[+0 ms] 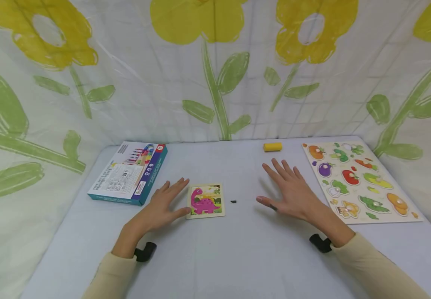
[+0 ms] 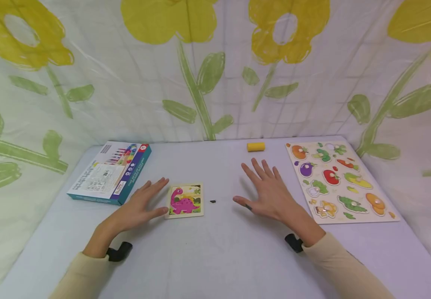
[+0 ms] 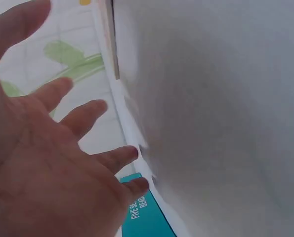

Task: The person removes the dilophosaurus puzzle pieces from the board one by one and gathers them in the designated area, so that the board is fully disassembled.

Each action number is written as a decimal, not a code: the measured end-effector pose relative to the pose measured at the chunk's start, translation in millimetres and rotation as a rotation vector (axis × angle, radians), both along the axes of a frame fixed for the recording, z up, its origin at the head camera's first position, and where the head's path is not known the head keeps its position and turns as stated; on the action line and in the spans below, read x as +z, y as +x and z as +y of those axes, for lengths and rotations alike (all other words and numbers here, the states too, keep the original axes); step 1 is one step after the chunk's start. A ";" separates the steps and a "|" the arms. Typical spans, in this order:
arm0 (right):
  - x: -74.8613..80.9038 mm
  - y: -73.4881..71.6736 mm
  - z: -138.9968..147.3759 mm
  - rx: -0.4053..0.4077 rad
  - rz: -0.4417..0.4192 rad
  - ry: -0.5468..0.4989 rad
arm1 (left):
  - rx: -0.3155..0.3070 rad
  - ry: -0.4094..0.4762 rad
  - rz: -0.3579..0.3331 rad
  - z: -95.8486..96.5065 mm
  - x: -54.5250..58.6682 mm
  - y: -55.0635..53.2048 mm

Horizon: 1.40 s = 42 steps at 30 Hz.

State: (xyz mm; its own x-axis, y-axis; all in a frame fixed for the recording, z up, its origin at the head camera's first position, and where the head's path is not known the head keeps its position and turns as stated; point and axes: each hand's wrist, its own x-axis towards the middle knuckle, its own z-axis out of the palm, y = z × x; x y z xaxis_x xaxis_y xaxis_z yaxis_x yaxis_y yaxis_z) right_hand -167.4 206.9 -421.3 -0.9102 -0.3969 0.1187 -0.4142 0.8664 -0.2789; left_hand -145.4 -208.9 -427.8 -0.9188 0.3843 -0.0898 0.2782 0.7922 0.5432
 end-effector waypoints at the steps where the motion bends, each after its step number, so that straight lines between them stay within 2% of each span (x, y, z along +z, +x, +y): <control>1: -0.1 -0.1 -1.1 0.002 -0.001 -0.001 | -0.005 0.003 -0.006 -0.2 -0.7 -0.9; 12: -1.9 -2.4 -13.1 0.029 -0.035 -0.040 | -0.025 0.062 -0.058 -6.9 -11.9 -8.6; 21: 1.4 -5.0 -26.0 0.051 -0.075 -0.111 | -0.036 0.081 -0.075 -9.7 -19.6 -8.4; 42: 4.1 -15.3 -60.7 0.103 -0.177 -0.161 | -0.051 0.081 -0.068 -8.1 -22.8 -8.2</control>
State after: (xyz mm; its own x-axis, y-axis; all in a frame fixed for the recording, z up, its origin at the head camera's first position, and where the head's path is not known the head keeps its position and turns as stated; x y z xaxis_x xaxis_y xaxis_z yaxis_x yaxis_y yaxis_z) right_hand -182.7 146.2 -417.2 -0.8779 -0.4778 0.0302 -0.4307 0.7607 -0.4856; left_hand -153.6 -216.9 -450.6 -0.8908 0.4389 -0.1176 0.2776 0.7306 0.6239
